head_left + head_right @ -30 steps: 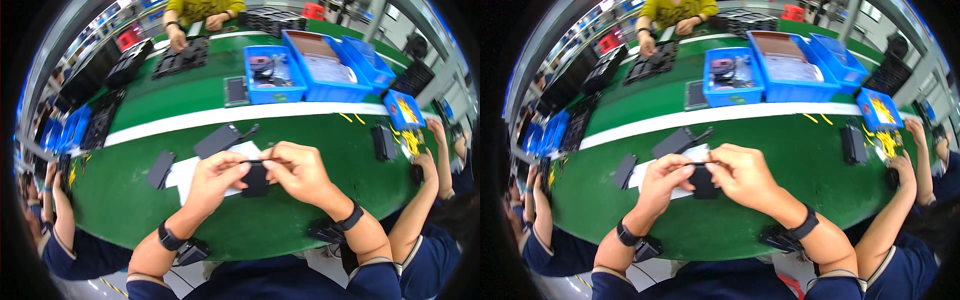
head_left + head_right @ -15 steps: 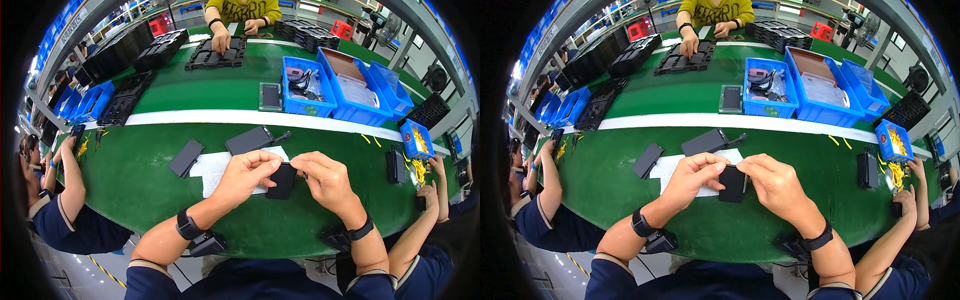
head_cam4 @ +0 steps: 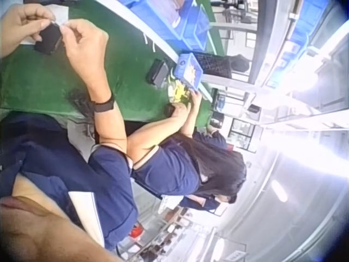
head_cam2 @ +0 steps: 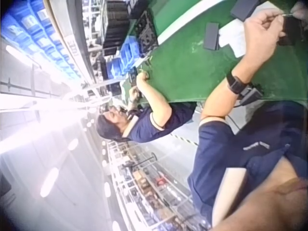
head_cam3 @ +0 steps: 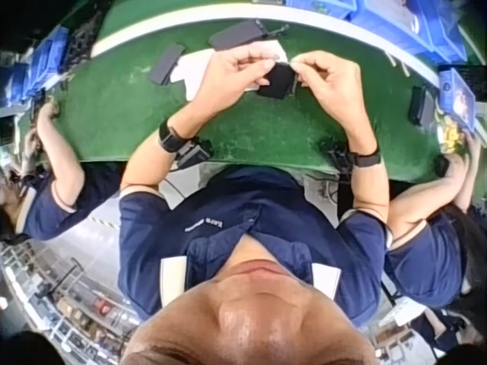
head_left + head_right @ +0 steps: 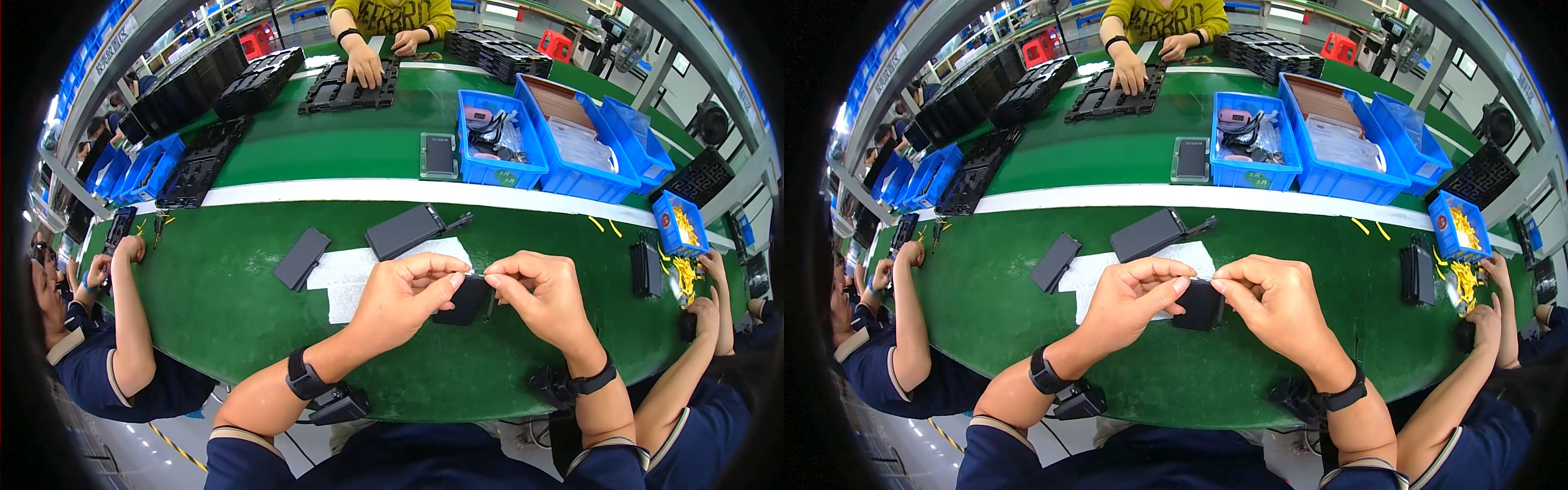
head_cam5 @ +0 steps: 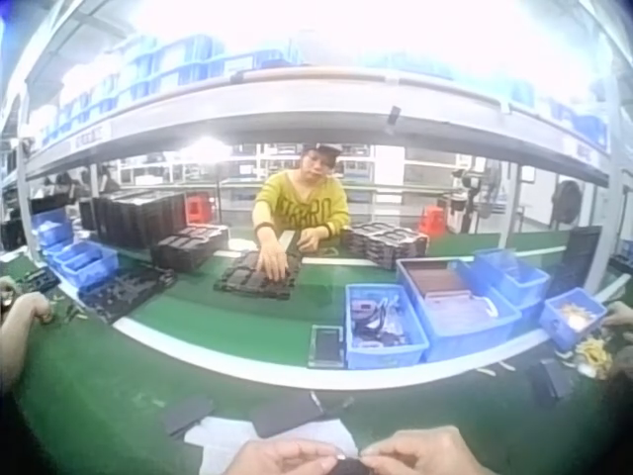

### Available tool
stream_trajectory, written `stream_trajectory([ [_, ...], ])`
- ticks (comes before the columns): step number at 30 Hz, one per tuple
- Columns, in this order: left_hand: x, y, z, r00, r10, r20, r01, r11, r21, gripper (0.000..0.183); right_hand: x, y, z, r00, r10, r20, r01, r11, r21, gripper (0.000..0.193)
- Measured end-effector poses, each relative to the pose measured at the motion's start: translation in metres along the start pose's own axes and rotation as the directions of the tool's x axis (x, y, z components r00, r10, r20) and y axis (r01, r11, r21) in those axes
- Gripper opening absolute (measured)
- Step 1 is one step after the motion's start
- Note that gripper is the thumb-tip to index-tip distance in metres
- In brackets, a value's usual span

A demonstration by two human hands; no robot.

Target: Manual assembly of small electronic parts or enclosures at a factory workbench.

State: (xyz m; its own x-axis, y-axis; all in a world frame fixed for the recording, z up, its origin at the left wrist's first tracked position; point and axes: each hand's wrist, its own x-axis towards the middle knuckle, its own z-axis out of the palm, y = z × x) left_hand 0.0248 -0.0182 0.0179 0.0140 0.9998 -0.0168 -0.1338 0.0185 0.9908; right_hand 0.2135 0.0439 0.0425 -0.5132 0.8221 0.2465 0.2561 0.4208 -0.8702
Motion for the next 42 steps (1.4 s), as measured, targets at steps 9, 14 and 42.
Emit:
stream_trajectory([
  [9, -0.002, -0.002, 0.001, 0.998, 0.056, 0.036, -0.058, 0.997, 0.055, 0.022, 0.000, -0.007, 0.000, 0.970, -0.242, 0.010, 0.240, 0.954, -0.178, 0.003],
  [14, 0.000, 0.001, 0.004, 0.998, 0.008, 0.063, -0.006, 1.000, -0.025, 0.023, -0.002, -0.008, 0.006, 0.920, -0.392, 0.021, 0.383, 0.886, -0.260, 0.005],
  [42, -0.002, 0.005, 0.001, 0.999, -0.039, 0.015, 0.040, 0.997, -0.066, 0.011, -0.006, 0.008, 0.020, 0.987, 0.156, 0.043, -0.160, 0.901, 0.403, 0.008],
])
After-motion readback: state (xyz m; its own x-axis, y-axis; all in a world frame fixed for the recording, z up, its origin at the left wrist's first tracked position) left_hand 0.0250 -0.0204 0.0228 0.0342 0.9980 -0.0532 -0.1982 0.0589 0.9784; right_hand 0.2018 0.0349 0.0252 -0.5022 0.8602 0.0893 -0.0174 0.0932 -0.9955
